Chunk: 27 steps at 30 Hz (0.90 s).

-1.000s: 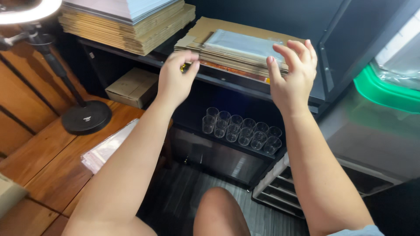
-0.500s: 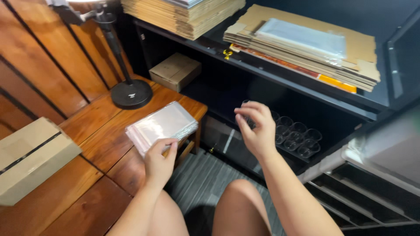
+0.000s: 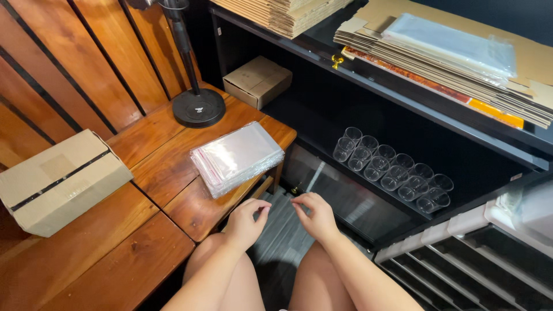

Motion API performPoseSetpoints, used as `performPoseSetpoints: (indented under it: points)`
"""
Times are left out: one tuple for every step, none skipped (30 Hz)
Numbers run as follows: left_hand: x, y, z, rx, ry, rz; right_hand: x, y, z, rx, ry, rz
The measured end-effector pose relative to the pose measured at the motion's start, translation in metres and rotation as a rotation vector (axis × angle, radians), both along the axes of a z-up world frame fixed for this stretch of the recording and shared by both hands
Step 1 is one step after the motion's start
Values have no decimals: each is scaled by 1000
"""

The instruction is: The person repeatedly picks up stacks of clear plastic pouches from a low wooden bench and places them onto a shelf above. The person handles the pouches by hand, stacking them neatly on the shelf.

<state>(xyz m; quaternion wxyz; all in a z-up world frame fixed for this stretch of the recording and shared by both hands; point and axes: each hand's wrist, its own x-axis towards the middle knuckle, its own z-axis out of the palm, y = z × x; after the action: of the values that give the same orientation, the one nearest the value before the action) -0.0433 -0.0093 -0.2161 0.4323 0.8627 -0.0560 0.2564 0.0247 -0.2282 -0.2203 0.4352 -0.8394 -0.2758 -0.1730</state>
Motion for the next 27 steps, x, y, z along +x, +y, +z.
performPoseSetpoints:
  points:
    - [0, 0, -1, -3, 0, 2, -1, 1, -2, -3, 0, 2]
    - [0, -1, -2, -6, 27, -7, -2, 0, -5, -27, 17, 8]
    - [0, -3, -3, -8, 54, -17, -3, -1, -7, -50, 35, 15]
    - [0, -5, -5, -13, 55, -16, -6, 1, -7, -55, 36, 15]
    - [0, -7, -7, 24, 49, -18, -9, 3, -7, -85, 23, 37]
    - [0, -8, -9, 64, 42, -19, -11, 6, -6, -113, 10, 59]
    - [-2, -10, -7, 61, 43, -17, -13, 7, -7, -116, 10, 61]
    - [-4, -11, -4, 65, 85, -50, -14, 9, -8, -130, -4, 94]
    - [-6, -12, -2, 69, 128, -82, -15, 10, -9, -145, -17, 128]
    - [-6, -12, -1, 67, 129, -81, -17, 12, -6, -146, -17, 129]
    - [-7, -12, 0, 69, 147, -112, -18, 13, -4, -142, -23, 153]
    - [-8, -12, 1, 73, 167, -146, -20, 15, -2, -136, -27, 175]
    - [-8, -12, 0, 72, 169, -146, -20, 15, -2, -136, -25, 175]
    - [-8, -12, 0, 54, 206, -164, -19, 14, -3, -143, -25, 184]
    - [-8, -12, 0, 35, 243, -182, -19, 14, -4, -150, -25, 193]
    - [-9, -12, 1, 36, 245, -185, -19, 14, -4, -148, -23, 191]
    - [-9, -12, 2, 26, 276, -190, -19, 15, -4, -148, -28, 190]
    - [-9, -12, 4, 16, 306, -195, -19, 15, -3, -147, -34, 189]
    - [-8, -11, 2, 18, 308, -197, -19, 16, -3, -145, -32, 186]
    - [-8, -10, 0, 14, 347, -201, -19, 16, -2, -148, -26, 192]
    - [-7, -9, -2, 11, 385, -204, -19, 16, -2, -152, -21, 197]
    - [-6, -9, -3, 12, 386, -206, -19, 16, 0, -151, -20, 195]
    - [-6, -9, -4, 16, 404, -205, -20, 16, 1, -162, -18, 199]
    - [-6, -9, -4, 21, 422, -204, -20, 16, 3, -174, -16, 203]
    - [-6, -9, -4, 22, 423, -205, -19, 16, 2, -172, -15, 202]
    - [-6, -9, -4, 20, 431, -203, -19, 16, 1, -175, -9, 201]
    - [-6, -9, -4, 18, 439, -200, -18, 16, 0, -178, -4, 201]
